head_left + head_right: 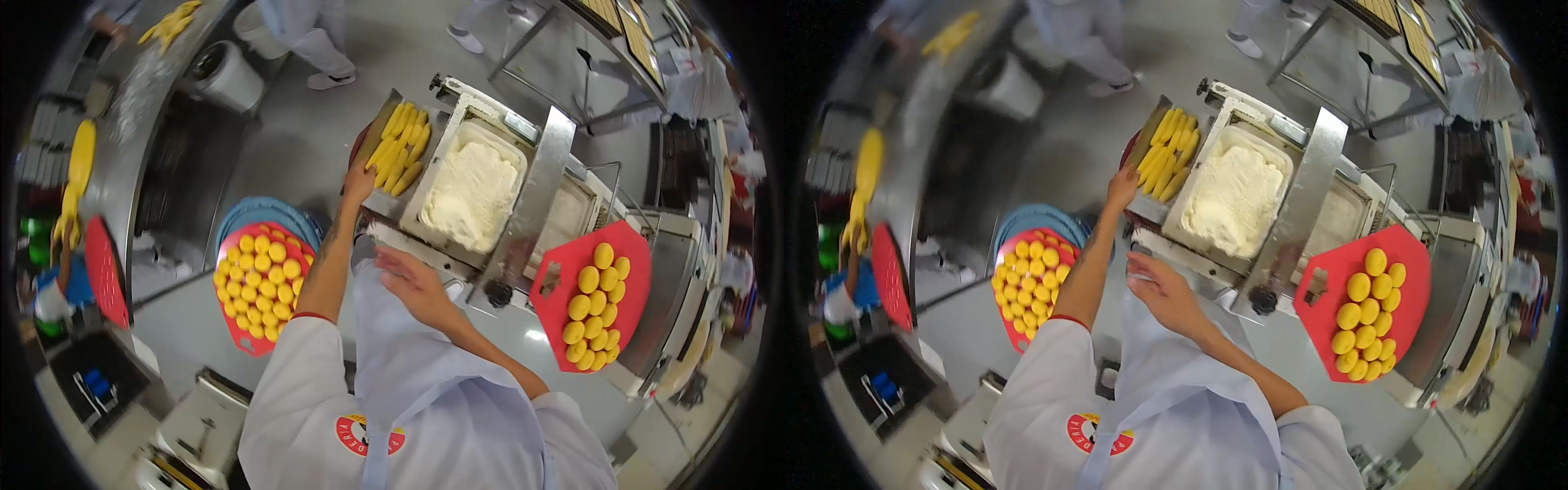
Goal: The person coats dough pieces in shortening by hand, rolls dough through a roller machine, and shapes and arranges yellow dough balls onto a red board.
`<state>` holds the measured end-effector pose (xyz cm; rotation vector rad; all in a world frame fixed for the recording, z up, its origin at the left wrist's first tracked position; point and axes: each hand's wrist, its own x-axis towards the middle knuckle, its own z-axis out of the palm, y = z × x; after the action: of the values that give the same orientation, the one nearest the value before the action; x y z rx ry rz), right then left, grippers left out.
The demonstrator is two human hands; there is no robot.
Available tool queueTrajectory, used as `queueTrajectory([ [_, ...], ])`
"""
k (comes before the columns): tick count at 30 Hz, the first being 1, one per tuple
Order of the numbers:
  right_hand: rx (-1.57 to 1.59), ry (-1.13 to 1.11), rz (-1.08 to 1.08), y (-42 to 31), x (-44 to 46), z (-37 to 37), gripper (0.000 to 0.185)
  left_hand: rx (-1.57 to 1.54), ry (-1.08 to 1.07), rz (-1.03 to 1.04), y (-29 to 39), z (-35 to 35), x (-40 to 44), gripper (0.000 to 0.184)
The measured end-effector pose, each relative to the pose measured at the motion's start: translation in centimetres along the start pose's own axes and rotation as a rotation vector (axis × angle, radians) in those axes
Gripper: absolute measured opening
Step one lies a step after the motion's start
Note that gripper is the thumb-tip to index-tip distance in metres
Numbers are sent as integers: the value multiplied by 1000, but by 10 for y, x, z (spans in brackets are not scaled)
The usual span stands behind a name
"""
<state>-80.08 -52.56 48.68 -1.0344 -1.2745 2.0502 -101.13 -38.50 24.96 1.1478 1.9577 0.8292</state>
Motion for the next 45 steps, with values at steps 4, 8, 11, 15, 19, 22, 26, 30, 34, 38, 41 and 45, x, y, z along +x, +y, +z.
queueTrajectory([
  [4, 74, 477, 79, 101, 141, 27, 54, 214, -140, -4, -38, 56, 74, 70],
  [8, -238, 902, 234, 140, 228, 13, 60, 258, -105, -167, -15, 70, 84, 71],
  [11, -113, 1115, 203, 171, 281, -29, 67, 361, -290, -262, -3, 56, 96, 65],
  [15, -223, 1388, 503, 209, 317, -63, 62, 211, -441, -194, -14, 46, 96, 53],
  [19, -40, 1332, 560, 184, 324, -59, 58, -40, -352, -353, -45, 50, 93, 54],
  [22, 33, 1288, 471, 186, 325, -64, 53, -384, -507, -584, -51, 45, 96, 56],
  [26, 71, 1107, 350, 190, 314, -59, 45, -765, -687, -758, -38, 4, 88, 47],
  [30, -136, 1057, 275, 102, 277, -18, 39, -758, -685, -708, 14, -67, 67, 38],
  [34, -23, 999, 110, 3, 214, -18, 32, -676, -649, -505, 111, -108, 40, 40],
  [38, -100, 1092, -203, -41, 124, -75, 27, -696, -513, -190, 190, -84, 13, 46],
  [41, -482, 1355, -183, -124, 42, -109, 33, -357, -421, 143, 260, -70, -9, 56],
  [45, -775, 1355, -314, -121, 3, -162, 33, 350, -419, 381, 321, -31, -44, 65],
])
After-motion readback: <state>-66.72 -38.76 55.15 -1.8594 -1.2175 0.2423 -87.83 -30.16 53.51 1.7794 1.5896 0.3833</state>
